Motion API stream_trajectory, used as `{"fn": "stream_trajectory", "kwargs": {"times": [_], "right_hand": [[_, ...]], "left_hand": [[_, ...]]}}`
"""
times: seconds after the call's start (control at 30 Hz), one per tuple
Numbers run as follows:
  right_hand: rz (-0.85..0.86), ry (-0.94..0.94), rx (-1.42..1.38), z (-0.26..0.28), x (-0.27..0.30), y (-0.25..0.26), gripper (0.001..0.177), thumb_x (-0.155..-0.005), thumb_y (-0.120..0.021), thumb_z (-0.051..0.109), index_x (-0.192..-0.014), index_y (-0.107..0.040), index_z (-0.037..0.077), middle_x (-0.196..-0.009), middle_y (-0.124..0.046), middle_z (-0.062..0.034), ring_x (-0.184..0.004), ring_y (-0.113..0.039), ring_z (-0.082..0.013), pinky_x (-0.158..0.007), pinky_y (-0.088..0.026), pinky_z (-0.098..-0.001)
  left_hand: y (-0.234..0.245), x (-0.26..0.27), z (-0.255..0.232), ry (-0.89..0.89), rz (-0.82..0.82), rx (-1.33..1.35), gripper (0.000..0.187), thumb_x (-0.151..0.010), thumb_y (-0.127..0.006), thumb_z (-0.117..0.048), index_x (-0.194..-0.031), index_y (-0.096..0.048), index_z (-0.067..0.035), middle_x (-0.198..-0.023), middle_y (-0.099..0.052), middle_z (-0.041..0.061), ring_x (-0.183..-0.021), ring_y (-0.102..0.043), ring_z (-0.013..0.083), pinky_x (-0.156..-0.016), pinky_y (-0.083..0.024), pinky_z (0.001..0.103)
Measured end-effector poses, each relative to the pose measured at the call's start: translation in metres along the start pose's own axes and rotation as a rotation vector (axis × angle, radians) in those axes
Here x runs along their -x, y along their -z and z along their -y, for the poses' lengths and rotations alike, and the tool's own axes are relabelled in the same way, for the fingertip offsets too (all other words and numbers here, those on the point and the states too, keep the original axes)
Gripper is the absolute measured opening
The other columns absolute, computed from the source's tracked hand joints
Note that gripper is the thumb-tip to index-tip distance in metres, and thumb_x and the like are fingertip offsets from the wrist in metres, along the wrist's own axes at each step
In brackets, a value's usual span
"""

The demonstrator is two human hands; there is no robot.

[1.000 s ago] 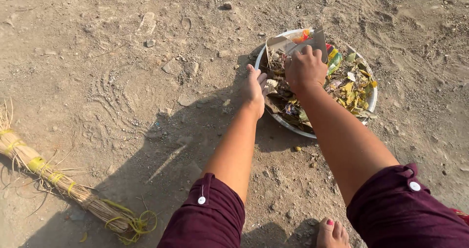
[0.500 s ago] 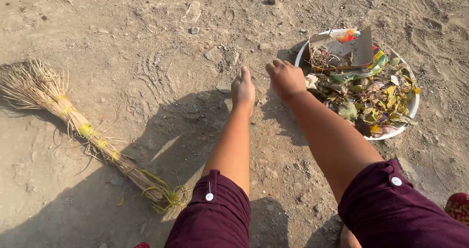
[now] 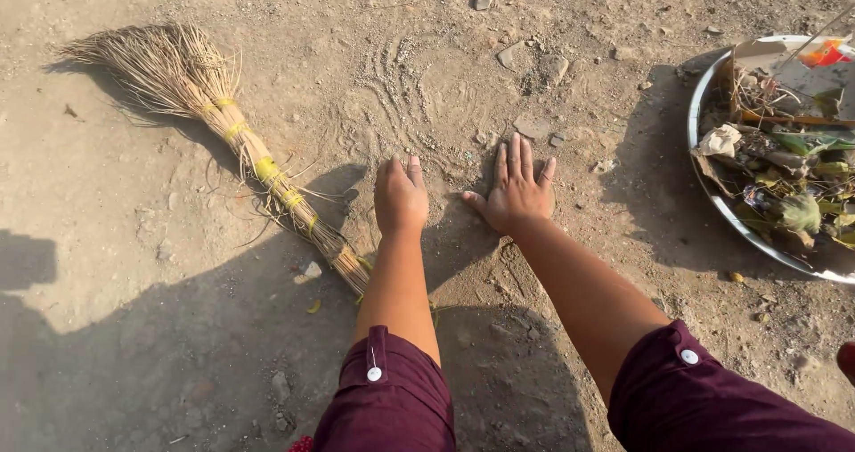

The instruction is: Picking up leaves and debris by hand and using a broom to sweep dirt into a tray.

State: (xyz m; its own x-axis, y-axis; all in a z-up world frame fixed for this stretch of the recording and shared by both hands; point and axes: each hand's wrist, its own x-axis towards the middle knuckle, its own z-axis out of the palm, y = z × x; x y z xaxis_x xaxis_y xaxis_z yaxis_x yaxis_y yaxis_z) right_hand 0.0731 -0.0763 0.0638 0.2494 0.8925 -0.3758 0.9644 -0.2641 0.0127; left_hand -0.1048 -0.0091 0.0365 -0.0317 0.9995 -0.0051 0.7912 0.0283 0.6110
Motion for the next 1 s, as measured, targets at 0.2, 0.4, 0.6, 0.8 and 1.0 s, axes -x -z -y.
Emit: {"fn": "stream_trajectory", "kwargs": {"times": [0.2,0.4,0.6,0.8,1.0], "right_hand": [[-0.075,-0.004,0.033,0.024,-0.011,-0.004,0.106,-0.088,-0.02,0.087,-0.163,-0.001,0.014,-0.173,0.006,-0.0062,-0.158,0.009,-0.022,-0.12,0.01,-0.0664],[-0.175,0.064,-0.085,0.05,-0.03,-0.005,0.105,-0.088,-0.032,0.082,-0.164,-0.007,0.014,-0.172,-0.001,-0.0083,-0.158,0.001,-0.0238,-0.117,0.009,-0.0678],[-0.167,0.179,-0.117,0.081,-0.049,0.0,0.083,-0.098,-0.035,0.061,-0.164,-0.01,0.017,-0.172,-0.004,-0.0115,-0.158,-0.002,-0.0264,-0.119,0.006,-0.0675],[-0.237,0.618,0.011,0.08,-0.052,-0.032,0.066,-0.104,-0.027,0.04,-0.165,-0.014,0.018,-0.174,-0.01,-0.0006,-0.16,-0.003,-0.0219,-0.123,0.005,-0.0653],[0.183,0.665,0.272,0.083,-0.007,0.066,0.069,-0.102,-0.025,0.052,-0.162,-0.011,0.021,-0.173,0.0,0.0019,-0.159,0.008,-0.0222,-0.122,0.01,-0.0649]], "left_hand": [[0.007,0.001,0.013,-0.009,0.012,-0.102,0.058,-0.104,-0.045,-0.049,-0.141,-0.055,-0.004,-0.151,-0.049,0.021,-0.135,-0.05,0.0397,-0.107,-0.045,0.05],[-0.023,0.005,0.038,-0.176,0.06,-0.083,0.063,-0.106,-0.049,-0.046,-0.151,-0.039,-0.005,-0.156,-0.043,0.023,-0.141,-0.046,0.0407,-0.106,-0.045,0.052],[0.03,0.007,-0.007,0.061,0.326,0.104,0.075,-0.102,-0.049,-0.043,-0.164,-0.02,-0.014,-0.143,-0.061,0.015,-0.125,-0.062,0.0385,-0.1,-0.052,0.05],[0.012,-0.005,0.025,-0.102,0.034,0.119,0.069,-0.105,-0.052,-0.04,-0.16,-0.026,-0.009,-0.147,-0.053,0.024,-0.126,-0.057,0.0442,-0.095,-0.052,0.052],[0.008,-0.003,0.022,-0.046,0.089,0.041,0.067,-0.105,-0.048,-0.045,-0.159,-0.03,-0.009,-0.154,-0.049,0.02,-0.137,-0.051,0.0397,-0.111,-0.043,0.05]]}}
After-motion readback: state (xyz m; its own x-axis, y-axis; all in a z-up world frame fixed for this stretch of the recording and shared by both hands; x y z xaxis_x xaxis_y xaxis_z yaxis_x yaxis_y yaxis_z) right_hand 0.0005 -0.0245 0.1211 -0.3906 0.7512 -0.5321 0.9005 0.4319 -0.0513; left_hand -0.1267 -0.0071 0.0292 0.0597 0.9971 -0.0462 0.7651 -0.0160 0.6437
